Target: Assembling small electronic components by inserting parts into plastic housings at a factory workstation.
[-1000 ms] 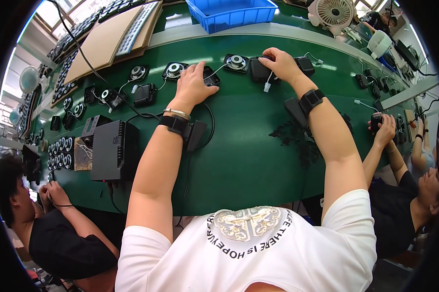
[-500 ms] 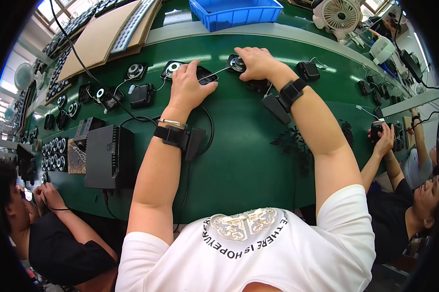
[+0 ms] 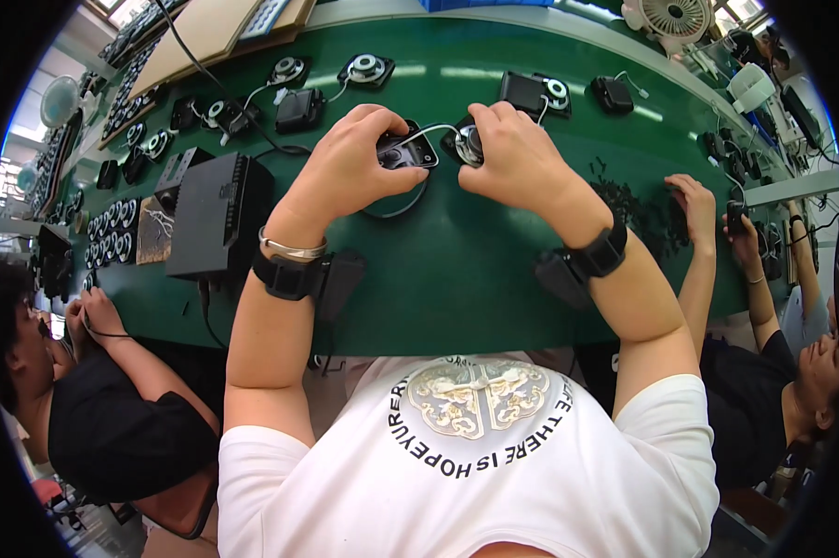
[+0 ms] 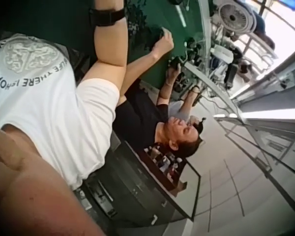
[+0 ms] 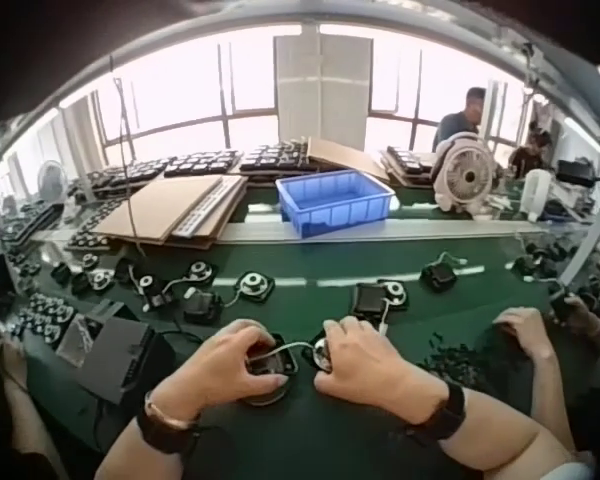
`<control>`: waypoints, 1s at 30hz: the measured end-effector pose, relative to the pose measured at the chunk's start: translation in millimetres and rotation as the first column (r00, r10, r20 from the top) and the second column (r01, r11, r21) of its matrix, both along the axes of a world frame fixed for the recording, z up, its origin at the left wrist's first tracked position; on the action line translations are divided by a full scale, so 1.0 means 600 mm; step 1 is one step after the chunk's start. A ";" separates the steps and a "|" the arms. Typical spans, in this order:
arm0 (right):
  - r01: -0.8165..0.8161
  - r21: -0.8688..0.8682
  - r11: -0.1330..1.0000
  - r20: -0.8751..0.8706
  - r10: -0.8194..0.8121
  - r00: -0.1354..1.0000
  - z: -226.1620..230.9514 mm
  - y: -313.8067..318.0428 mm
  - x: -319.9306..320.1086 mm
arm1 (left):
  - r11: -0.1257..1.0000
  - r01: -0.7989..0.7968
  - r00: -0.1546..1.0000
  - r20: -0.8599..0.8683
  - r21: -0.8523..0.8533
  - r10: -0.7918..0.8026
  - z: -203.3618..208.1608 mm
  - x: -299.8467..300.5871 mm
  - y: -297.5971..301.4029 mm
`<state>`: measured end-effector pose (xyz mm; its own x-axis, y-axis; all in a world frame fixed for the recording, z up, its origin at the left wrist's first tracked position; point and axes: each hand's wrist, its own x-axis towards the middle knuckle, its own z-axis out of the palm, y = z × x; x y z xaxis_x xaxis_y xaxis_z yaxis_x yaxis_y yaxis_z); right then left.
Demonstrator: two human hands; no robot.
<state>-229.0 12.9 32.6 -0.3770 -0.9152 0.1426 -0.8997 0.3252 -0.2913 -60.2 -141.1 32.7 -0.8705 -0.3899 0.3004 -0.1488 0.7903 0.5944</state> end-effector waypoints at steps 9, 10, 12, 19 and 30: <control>0.076 -0.012 0.997 -0.046 -0.077 0.996 -0.060 0.157 0.160 | 0.947 0.225 0.900 0.323 0.231 -0.292 -0.020 0.114 0.083; 0.096 -0.068 0.993 -0.054 -0.099 0.994 -0.065 0.165 0.168 | 0.935 0.188 0.880 0.371 0.300 -0.296 -0.022 0.115 0.088; 0.089 -0.126 0.988 -0.038 -0.095 0.995 -0.072 0.186 0.173 | 0.920 0.150 0.854 0.421 0.361 -0.305 -0.028 0.120 0.100; -0.211 -0.558 0.803 -0.026 0.238 0.971 -0.047 0.236 0.190 | 0.324 -0.025 0.938 0.134 0.946 -0.321 -0.020 0.130 0.169; -0.469 -0.299 0.831 -0.330 0.371 0.868 0.014 0.200 0.153 | -0.050 0.093 0.950 -0.104 0.994 -0.296 -0.012 0.116 0.202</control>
<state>-137.0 133.0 41.0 0.1254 -0.8412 0.5260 -0.9809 -0.1847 -0.0614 9.4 -19.6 25.3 -0.9527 -0.0093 -0.3037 -0.2461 -0.5627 0.7892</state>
